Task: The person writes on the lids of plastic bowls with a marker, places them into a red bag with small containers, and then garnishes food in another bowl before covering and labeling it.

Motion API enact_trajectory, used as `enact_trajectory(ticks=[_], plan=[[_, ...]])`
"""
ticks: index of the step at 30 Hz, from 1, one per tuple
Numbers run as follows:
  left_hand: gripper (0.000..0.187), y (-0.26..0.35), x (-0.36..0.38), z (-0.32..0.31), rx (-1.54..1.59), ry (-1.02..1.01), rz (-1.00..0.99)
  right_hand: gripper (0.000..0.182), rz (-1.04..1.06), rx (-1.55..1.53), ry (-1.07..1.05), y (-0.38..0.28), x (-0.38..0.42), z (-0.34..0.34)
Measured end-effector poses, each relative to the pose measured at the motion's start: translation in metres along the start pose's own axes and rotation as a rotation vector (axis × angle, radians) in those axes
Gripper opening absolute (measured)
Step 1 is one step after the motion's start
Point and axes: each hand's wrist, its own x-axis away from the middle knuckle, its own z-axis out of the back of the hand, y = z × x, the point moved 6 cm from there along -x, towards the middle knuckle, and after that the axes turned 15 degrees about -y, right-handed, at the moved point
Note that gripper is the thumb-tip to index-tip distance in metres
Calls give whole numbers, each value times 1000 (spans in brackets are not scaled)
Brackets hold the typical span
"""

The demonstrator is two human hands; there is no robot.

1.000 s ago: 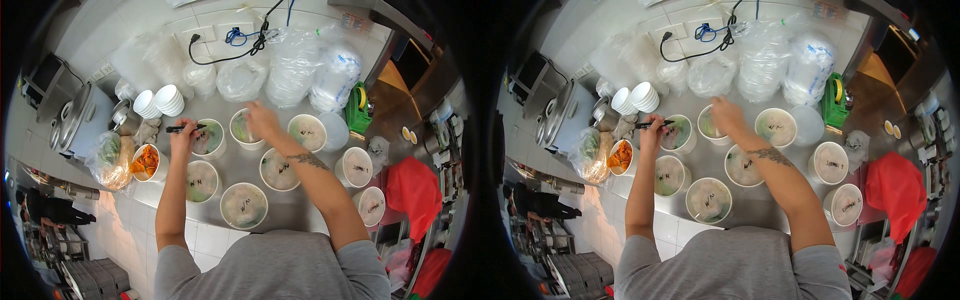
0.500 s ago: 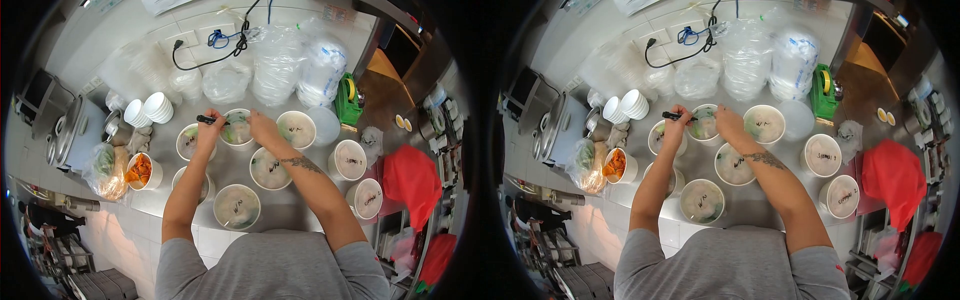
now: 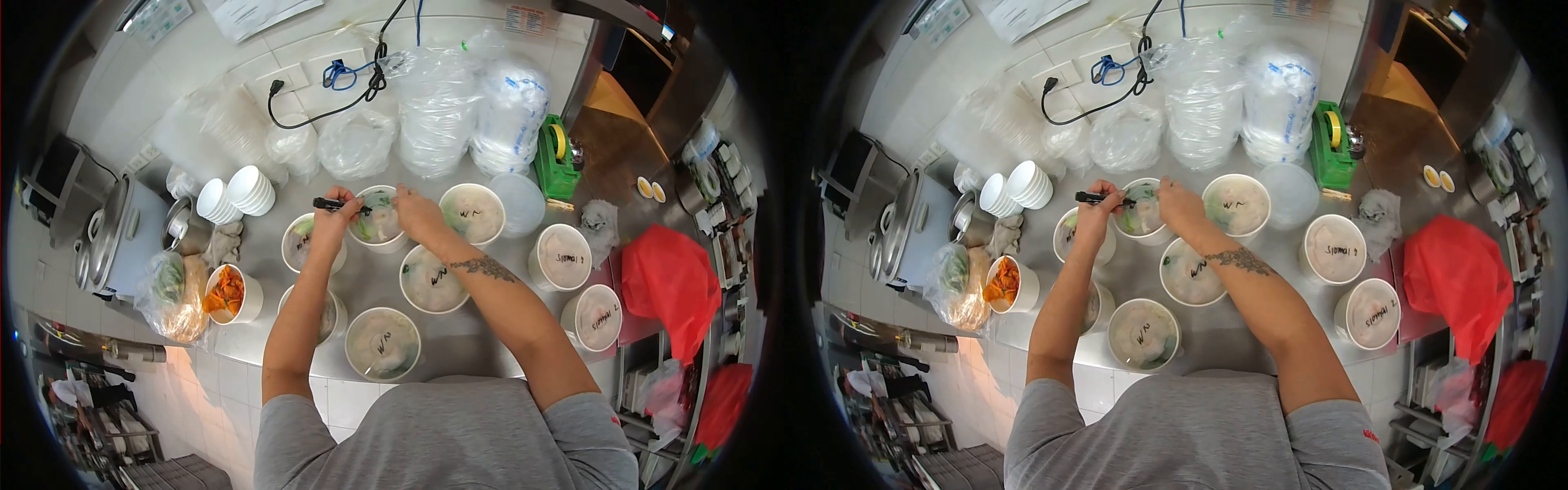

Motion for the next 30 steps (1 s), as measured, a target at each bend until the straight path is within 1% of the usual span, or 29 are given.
enact_trajectory(ticks=[4,7,10,13,16,19,22,25,28,30], plan=[[14,0,-2,-8,20,-22,-6,29,11,-13,-3,1,0,0],[11,-3,-2,-4,67,-20,-12,30,-2,-22,-14,2,0,1],[10,-7,-3,6,163,37,-50,31,-14,-25,-17,1,2,2],[9,-6,2,16,139,105,-59,31,-33,-27,-45,0,2,2],[10,-14,3,23,121,118,-37,31,9,10,-50,-3,4,4],[11,-6,5,16,100,108,-39,32,-9,-3,-35,0,2,2],[12,-5,4,13,4,109,-63,32,-2,11,-45,-1,3,2],[12,-10,3,18,-19,72,-35,32,2,-18,-35,1,1,1],[11,-6,5,17,24,122,-40,30,2,-11,11,2,2,1],[10,-3,6,13,14,108,-40,29,5,-28,10,2,1,0]])
